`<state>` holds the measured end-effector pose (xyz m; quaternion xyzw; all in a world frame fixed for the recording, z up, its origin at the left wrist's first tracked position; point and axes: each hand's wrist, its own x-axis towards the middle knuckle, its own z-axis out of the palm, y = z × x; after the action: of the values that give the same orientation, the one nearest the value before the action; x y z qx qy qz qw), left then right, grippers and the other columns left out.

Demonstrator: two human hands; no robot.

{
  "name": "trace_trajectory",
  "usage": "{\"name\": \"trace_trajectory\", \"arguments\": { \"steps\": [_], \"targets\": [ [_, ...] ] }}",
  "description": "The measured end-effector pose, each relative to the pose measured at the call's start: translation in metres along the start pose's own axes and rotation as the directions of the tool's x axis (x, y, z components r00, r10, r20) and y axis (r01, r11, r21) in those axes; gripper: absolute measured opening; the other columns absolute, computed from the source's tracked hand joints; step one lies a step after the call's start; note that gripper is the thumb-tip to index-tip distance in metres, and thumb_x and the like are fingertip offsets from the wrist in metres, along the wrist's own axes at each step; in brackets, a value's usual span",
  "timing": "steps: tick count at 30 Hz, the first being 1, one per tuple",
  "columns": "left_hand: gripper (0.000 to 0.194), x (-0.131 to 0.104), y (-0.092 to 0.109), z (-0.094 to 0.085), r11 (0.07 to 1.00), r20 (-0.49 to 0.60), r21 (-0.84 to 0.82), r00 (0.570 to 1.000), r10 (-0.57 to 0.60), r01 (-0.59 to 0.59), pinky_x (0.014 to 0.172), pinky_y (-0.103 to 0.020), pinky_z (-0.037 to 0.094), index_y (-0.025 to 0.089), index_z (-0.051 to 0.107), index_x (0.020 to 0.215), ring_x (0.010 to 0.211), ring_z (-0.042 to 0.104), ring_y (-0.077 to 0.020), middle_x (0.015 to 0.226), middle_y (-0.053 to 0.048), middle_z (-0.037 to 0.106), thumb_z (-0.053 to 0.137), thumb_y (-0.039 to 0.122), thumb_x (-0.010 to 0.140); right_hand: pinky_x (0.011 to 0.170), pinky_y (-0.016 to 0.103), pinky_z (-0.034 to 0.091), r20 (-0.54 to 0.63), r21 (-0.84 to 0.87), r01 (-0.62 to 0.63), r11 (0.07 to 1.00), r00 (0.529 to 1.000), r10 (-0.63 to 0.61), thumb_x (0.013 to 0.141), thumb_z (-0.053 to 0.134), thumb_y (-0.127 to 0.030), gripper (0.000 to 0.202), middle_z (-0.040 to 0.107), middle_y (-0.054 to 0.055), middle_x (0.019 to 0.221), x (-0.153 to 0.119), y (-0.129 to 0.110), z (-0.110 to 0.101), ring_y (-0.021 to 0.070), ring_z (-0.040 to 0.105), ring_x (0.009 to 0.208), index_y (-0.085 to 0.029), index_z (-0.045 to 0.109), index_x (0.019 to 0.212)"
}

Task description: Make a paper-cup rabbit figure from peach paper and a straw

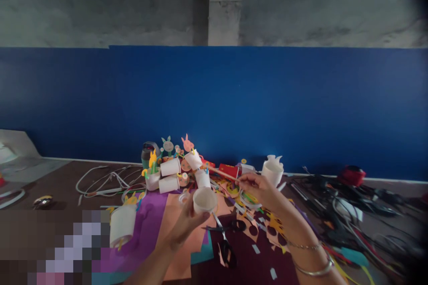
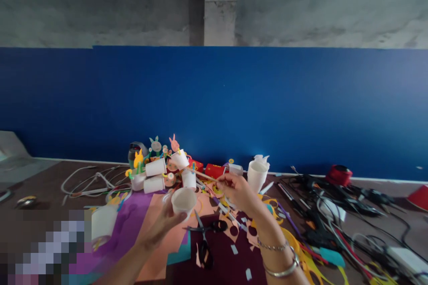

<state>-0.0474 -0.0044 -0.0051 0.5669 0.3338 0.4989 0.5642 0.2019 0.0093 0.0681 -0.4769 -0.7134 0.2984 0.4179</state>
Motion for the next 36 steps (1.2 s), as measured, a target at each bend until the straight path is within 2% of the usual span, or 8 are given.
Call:
{"name": "trace_trajectory", "arguments": {
  "steps": [3, 6, 12, 16, 21, 26, 32, 36],
  "targets": [
    [0.056, -0.002, -0.005, -0.001, 0.993, 0.068, -0.119, 0.998, -0.016, 0.025, 0.096, -0.037, 0.036, 0.023, 0.052, 0.125, 0.118, 0.045, -0.0300, 0.123, -0.008, 0.056, 0.069, 0.037, 0.074, 0.055, 0.023, 0.043, -0.030, 0.246, -0.028, 0.969, 0.999, 0.037, 0.084, 0.054, -0.037, 0.021, 0.059, 0.001, 0.070, 0.000, -0.015, 0.013, 0.0117, 0.054, 0.062, -0.017, 0.061, 0.086],
    [0.068, -0.003, -0.009, -0.003, 0.974, 0.167, -0.214, 0.985, -0.042, 0.078, 0.092, -0.038, 0.038, 0.022, 0.047, 0.131, 0.113, 0.048, -0.0309, 0.121, -0.010, 0.057, 0.071, 0.043, 0.070, 0.061, 0.024, 0.045, -0.030, 0.302, 0.026, 0.953, 0.999, -0.018, 0.085, 0.053, -0.031, 0.015, 0.062, 0.001, 0.073, -0.003, -0.026, 0.031, 0.0129, 0.057, 0.067, -0.017, 0.058, 0.085],
    [0.074, -0.003, -0.011, -0.004, 0.960, 0.199, -0.258, 0.979, -0.053, 0.105, 0.086, -0.039, 0.041, 0.019, 0.047, 0.132, 0.103, 0.055, -0.0312, 0.114, -0.012, 0.061, 0.075, 0.040, 0.067, 0.057, 0.022, 0.042, 0.017, 0.067, 0.130, 0.989, 0.991, -0.132, 0.085, 0.049, -0.021, 0.018, 0.066, 0.002, 0.073, -0.008, -0.034, 0.058, 0.0130, 0.057, 0.065, -0.017, 0.065, 0.080],
    [0.073, -0.002, -0.012, -0.003, 0.952, 0.159, -0.295, 0.987, -0.034, 0.080, 0.085, -0.035, 0.042, 0.021, 0.047, 0.132, 0.105, 0.054, -0.0298, 0.122, -0.012, 0.057, 0.075, 0.038, 0.067, 0.069, 0.026, 0.043, 0.033, -0.132, 0.277, 0.952, 0.961, -0.275, 0.086, 0.050, -0.019, 0.016, 0.068, 0.003, 0.079, -0.011, -0.039, 0.062, 0.0156, 0.059, 0.074, -0.019, 0.066, 0.083],
    [0.063, -0.002, -0.013, -0.002, 0.942, 0.146, -0.316, 0.987, -0.071, 0.114, 0.079, -0.034, 0.044, 0.022, 0.048, 0.131, 0.095, 0.058, -0.0258, 0.115, -0.010, 0.062, 0.070, 0.037, 0.074, 0.081, 0.031, 0.040, 0.082, -0.291, 0.359, 0.887, 0.933, -0.350, 0.087, 0.048, -0.016, 0.016, 0.067, 0.002, 0.090, -0.014, -0.041, 0.066, 0.0176, 0.059, 0.087, -0.022, 0.063, 0.090],
    [0.057, -0.002, -0.016, 0.000, 0.933, 0.097, -0.347, 0.993, -0.062, 0.092, 0.086, -0.037, 0.042, 0.022, 0.053, 0.125, 0.104, 0.056, -0.0293, 0.119, -0.011, 0.061, 0.069, 0.040, 0.074, 0.083, 0.032, 0.038, 0.105, -0.359, 0.407, 0.840, 0.912, -0.397, 0.086, 0.046, -0.014, 0.017, 0.066, 0.002, 0.086, -0.014, -0.039, 0.071, 0.0173, 0.058, 0.085, -0.021, 0.061, 0.089],
    [0.054, -0.001, -0.021, -0.001, 0.934, 0.084, -0.340, 0.993, -0.084, 0.108, 0.083, -0.036, 0.045, 0.022, 0.052, 0.126, 0.103, 0.057, -0.0277, 0.118, -0.011, 0.061, 0.066, 0.040, 0.078, 0.084, 0.032, 0.037, 0.154, -0.398, 0.448, 0.801, 0.893, -0.424, 0.088, 0.045, -0.013, 0.015, 0.065, 0.003, 0.087, -0.016, -0.044, 0.073, 0.0178, 0.056, 0.088, -0.020, 0.059, 0.088],
    [0.055, -0.001, -0.022, -0.002, 0.939, 0.084, -0.319, 0.991, -0.104, 0.126, 0.083, -0.037, 0.045, 0.022, 0.049, 0.129, 0.100, 0.058, -0.0265, 0.119, -0.011, 0.061, 0.062, 0.042, 0.080, 0.084, 0.033, 0.039, 0.145, -0.412, 0.427, 0.805, 0.903, -0.404, 0.089, 0.045, -0.013, 0.015, 0.064, 0.004, 0.090, -0.016, -0.044, 0.075, 0.0181, 0.056, 0.087, -0.019, 0.058, 0.086]
  ]
}}
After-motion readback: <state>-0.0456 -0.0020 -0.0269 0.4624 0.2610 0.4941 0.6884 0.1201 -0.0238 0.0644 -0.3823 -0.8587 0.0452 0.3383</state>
